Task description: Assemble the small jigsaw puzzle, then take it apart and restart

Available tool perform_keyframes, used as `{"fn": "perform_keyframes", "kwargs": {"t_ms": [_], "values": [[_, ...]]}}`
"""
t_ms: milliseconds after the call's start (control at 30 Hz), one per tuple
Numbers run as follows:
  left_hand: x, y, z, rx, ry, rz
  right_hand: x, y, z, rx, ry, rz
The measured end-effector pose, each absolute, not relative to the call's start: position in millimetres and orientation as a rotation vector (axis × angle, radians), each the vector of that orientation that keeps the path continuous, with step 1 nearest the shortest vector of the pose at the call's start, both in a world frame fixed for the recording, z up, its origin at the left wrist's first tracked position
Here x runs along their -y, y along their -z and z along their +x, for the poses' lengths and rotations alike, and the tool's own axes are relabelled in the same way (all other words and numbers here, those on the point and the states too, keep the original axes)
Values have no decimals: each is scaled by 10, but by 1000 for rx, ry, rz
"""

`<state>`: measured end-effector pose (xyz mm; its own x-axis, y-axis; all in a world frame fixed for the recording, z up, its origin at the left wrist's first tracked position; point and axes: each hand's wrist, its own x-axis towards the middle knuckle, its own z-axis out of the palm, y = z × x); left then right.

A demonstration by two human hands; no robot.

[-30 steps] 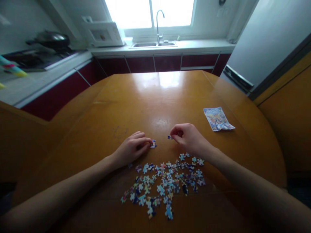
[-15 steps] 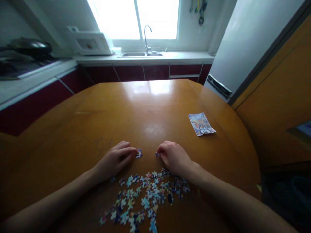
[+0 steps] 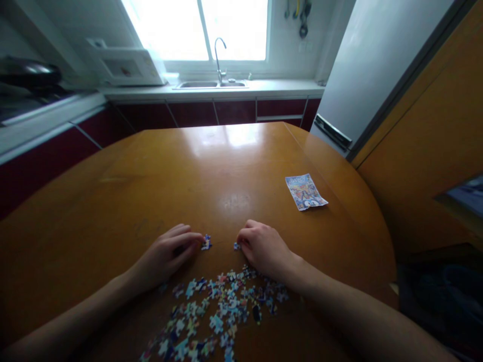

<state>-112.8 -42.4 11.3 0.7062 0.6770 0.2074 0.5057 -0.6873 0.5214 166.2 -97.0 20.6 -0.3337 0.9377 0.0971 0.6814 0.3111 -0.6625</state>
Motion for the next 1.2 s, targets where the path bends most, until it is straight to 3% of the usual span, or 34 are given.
{"fn": "perform_keyframes", "kwargs": {"t_ms": [1200], "values": [[402,-133,-1130,-1066,-796,2281,956,-188,1705,2132,-734,-1417]]}}
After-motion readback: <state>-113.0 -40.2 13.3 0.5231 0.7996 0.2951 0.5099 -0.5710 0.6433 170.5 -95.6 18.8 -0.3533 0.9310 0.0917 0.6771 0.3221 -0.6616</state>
